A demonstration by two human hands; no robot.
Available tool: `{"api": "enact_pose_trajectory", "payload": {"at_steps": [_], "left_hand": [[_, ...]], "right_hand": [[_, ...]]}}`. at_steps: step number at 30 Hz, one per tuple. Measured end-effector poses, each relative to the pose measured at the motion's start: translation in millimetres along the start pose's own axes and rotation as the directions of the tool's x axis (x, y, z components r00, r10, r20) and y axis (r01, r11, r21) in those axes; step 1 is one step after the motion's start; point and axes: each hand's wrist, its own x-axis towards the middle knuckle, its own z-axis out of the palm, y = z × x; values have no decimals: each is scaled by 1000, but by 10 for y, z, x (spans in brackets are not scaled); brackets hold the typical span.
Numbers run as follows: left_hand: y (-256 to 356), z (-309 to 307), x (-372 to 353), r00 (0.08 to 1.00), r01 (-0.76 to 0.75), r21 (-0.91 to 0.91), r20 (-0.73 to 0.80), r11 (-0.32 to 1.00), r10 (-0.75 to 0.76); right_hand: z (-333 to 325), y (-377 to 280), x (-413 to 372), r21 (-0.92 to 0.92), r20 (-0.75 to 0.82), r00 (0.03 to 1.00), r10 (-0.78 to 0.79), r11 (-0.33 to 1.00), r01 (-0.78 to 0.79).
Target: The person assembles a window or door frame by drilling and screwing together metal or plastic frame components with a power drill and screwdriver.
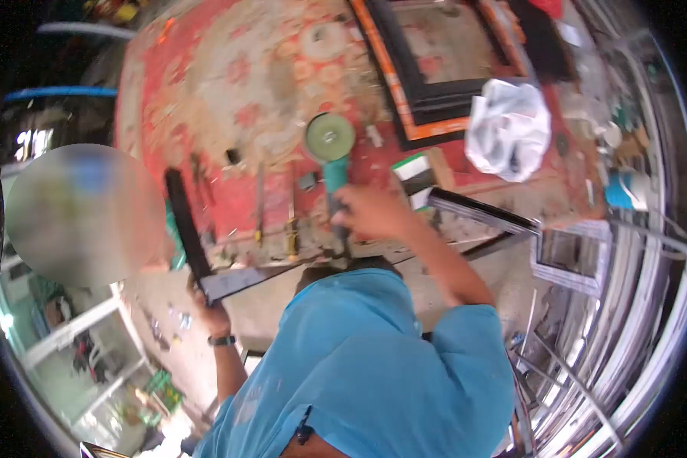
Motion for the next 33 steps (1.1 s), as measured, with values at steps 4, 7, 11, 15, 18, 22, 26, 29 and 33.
{"api": "enact_pose_trajectory", "payload": {"at_steps": [4,7,11,15,18,22,26,29,33], "left_hand": [[-86,-64,14,1000,13,-233,19,972,-9],[-147,-113,78,996,17,-210,88,978,1],[-373,-314,296,993,47,-199,114,979,-25],[-235,-290,337,979,57,-192,205,980,-16],[-321,-425,503,976,53,-270,217,962,7],[-265,-482,519,946,140,-266,321,954,-50],[-130,-448,545,926,191,-275,369,942,-80],[-26,-471,673,877,247,-208,463,947,-127],[349,-393,787,837,283,7,487,959,-250]], "right_hand": [[656,28,-33,-184,193,981,-36,980,73],[795,49,-127,-174,212,977,-12,983,50],[792,8,-401,-209,20,1000,12,978,-8],[842,-128,-768,-200,-54,992,113,972,-122],[1324,-22,-1041,-204,-364,931,-36,978,-42],[1603,-341,-1476,-69,-159,961,226,969,-239],[1938,-582,-1778,-86,-61,947,315,944,-319],[2179,-687,-1913,-102,-91,953,289,949,-297],[2416,-589,-2003,-194,-221,969,108,969,-152]]}}
